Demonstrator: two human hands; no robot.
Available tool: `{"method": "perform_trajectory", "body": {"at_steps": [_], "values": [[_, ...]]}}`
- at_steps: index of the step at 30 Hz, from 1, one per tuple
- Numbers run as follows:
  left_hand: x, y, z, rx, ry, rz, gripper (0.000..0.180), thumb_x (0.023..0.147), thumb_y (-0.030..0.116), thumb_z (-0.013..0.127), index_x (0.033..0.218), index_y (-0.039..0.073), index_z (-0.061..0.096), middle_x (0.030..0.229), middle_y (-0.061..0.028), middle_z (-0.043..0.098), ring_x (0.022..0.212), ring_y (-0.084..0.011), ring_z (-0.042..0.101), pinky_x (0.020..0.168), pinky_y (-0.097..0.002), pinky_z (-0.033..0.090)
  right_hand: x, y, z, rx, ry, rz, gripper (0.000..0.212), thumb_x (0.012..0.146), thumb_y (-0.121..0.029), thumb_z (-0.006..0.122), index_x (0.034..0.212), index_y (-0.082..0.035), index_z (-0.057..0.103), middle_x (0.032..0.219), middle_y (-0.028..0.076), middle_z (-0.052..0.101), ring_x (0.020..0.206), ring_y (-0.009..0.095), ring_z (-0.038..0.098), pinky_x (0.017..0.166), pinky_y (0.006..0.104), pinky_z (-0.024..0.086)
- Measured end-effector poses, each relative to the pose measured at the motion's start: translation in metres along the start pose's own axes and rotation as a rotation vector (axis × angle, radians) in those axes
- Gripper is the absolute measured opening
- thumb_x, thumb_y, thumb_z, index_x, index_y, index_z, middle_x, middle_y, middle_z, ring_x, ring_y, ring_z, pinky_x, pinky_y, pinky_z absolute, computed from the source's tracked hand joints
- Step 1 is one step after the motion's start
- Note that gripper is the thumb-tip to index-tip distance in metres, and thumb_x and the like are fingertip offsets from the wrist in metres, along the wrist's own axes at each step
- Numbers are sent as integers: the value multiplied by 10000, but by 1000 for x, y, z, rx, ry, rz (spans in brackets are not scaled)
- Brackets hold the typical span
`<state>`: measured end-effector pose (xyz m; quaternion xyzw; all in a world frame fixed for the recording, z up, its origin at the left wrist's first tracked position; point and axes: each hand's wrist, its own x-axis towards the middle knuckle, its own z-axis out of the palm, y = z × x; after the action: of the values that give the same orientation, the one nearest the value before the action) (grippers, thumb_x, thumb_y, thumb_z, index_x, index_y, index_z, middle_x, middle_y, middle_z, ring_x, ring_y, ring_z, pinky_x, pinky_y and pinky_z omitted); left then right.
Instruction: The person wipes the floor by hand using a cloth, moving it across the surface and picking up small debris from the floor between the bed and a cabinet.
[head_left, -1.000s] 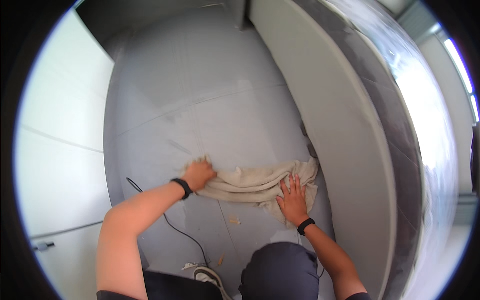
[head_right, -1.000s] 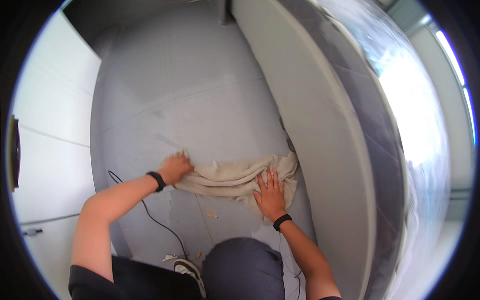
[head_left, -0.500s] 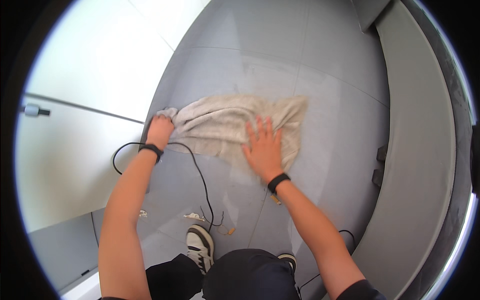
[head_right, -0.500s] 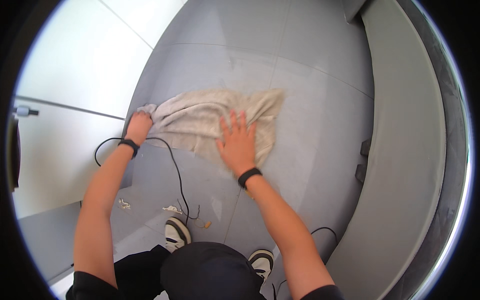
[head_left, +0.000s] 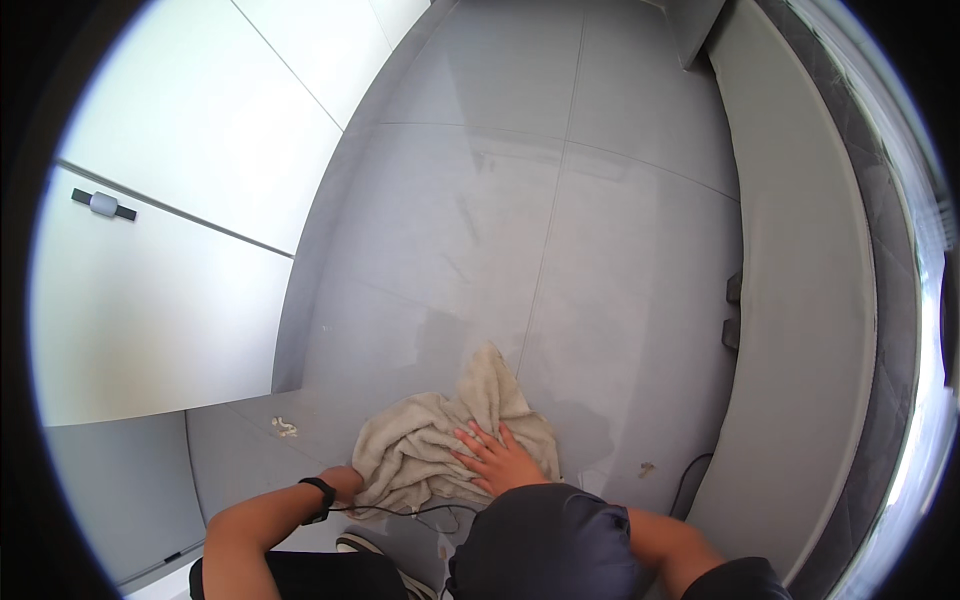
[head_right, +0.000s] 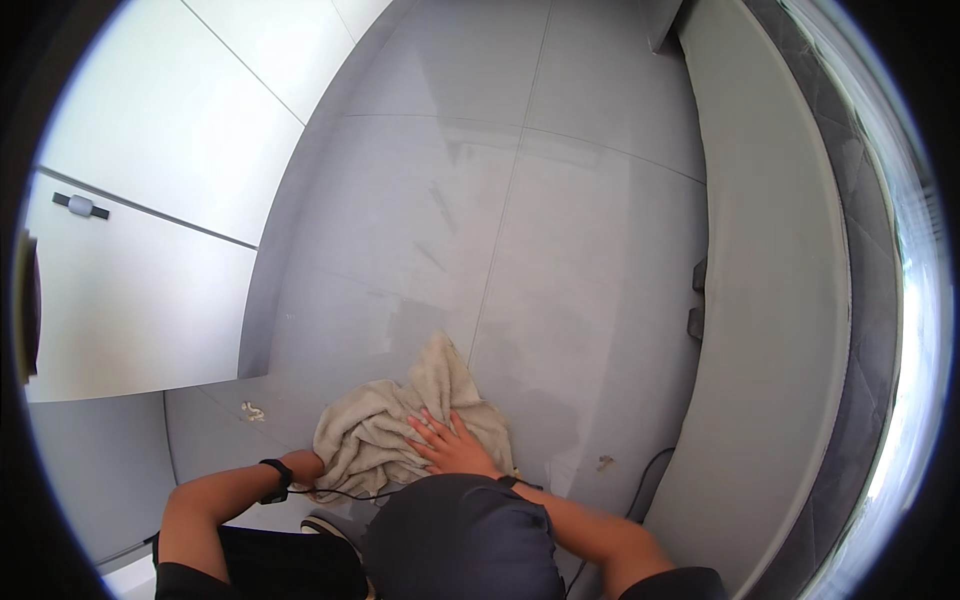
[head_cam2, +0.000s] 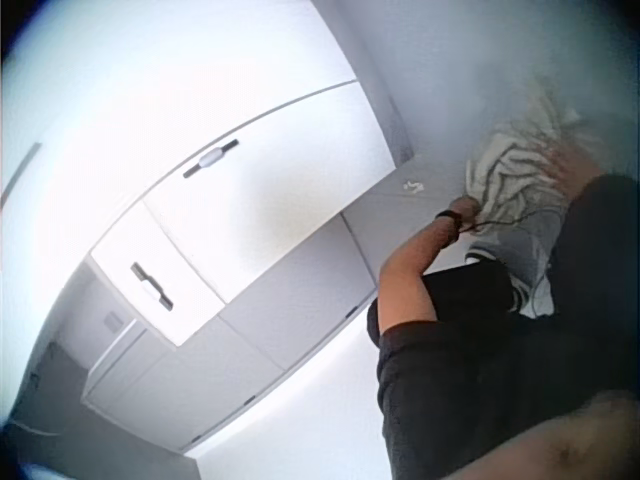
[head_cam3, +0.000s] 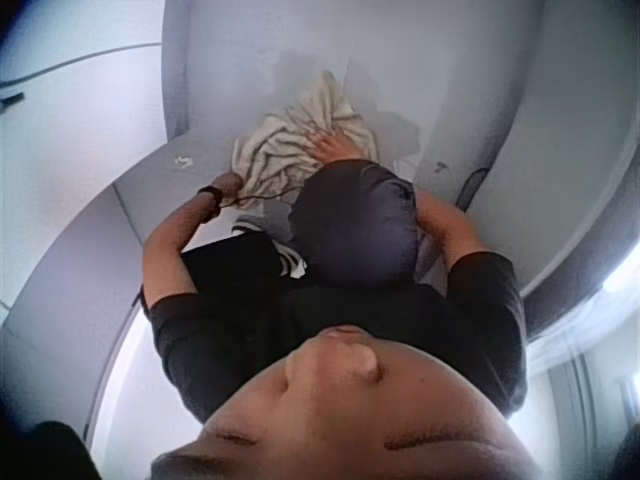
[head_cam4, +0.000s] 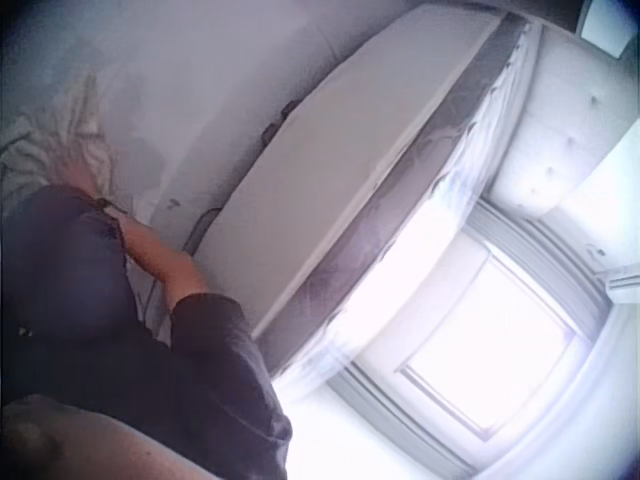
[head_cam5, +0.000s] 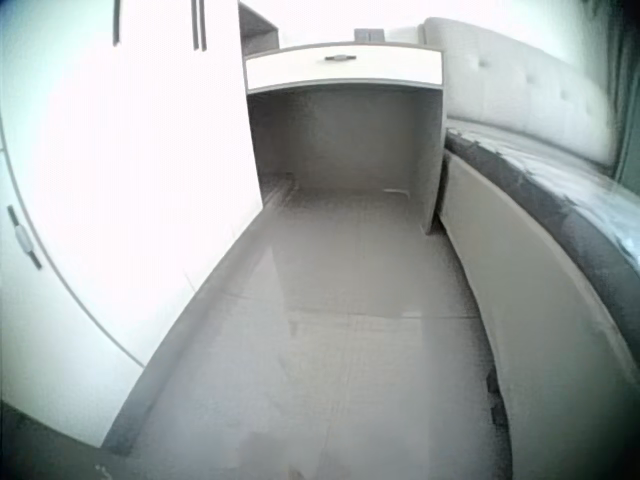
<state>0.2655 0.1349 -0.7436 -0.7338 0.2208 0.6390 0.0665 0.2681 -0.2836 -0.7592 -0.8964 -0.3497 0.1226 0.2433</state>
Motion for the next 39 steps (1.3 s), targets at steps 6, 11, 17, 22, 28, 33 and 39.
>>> {"method": "perform_trajectory", "body": {"at_steps": [6, 11, 17, 22, 28, 33, 39], "values": [[-3, -41, -178, 60, 574, -164, 179, 785, 173, 685, 848, 17, 745, 894, -218, 725, 849, -422, 700, 745, -502, 568, 92, 106, -77, -350, -69, -57, 674, 961, -538, 571, 1568, -289, 415, 1691, 79, 271, 1485, 260, 354, 1198, 652, 217], [22, -88, -283, 77, 1048, -202, 211, 694, 185, 801, 794, 19, 718, 862, -223, 700, 901, -433, 668, 805, -512, 541, 231, 207, -146, -480, -115, 96, 692, 1027, -608, 428, 1634, -315, 267, 1736, 35, 133, 1593, 296, 122, 1216, 676, 149], [32, -63, -302, -377, 956, -100, 249, 627, 46, 835, 834, 24, 697, 889, -194, 667, 896, -433, 636, 790, -515, 520, 249, 269, -196, -389, -187, 321, 693, 1021, -631, 437, 1633, -367, 245, 1746, -7, 60, 1606, 256, 39, 1227, 684, 99], [58, 10, -286, -348, 1084, 169, 158, 712, 9, 727, 772, 25, 582, 966, -181, 577, 975, -411, 569, 840, -484, 493, 154, 291, -210, -322, -158, 459, 709, 1006, -639, 457, 1622, -335, 282, 1743, 7, 65, 1602, 274, 36, 1208, 719, 95], [93, 162, -265, -278, 1164, 535, 58, 767, -4, 620, 740, 42, 596, 1013, -153, 533, 1045, -368, 520, 817, -474, 466, -100, 245, -140, -272, 86, 988, 750, 1010, -597, 487, 1626, -217, 287, 1740, 62, 36, 1594, 335, 36, 1184, 733, 126], [94, 180, -236, 182, 1196, 720, 46, 763, 30, 642, 798, 54, 660, 1088, -125, 560, 1065, -304, 517, 864, -425, 435, -235, 82, 15, -146, 241, 1263, 736, 1024, -509, 520, 1629, -176, 267, 1732, 136, 16, 1580, 412, 27, 1176, 734, 125], [72, 169, -211, 514, 1099, 753, 58, 787, 61, 633, 830, 47, 670, 1161, -141, 572, 1076, -305, 527, 849, -421, 464, -225, 2, 17, -34, 280, 1352, 706, 1040, -474, 500, 1633, -182, 250, 1729, 148, 27, 1578, 422, 11, 1183, 723, 118]]}}
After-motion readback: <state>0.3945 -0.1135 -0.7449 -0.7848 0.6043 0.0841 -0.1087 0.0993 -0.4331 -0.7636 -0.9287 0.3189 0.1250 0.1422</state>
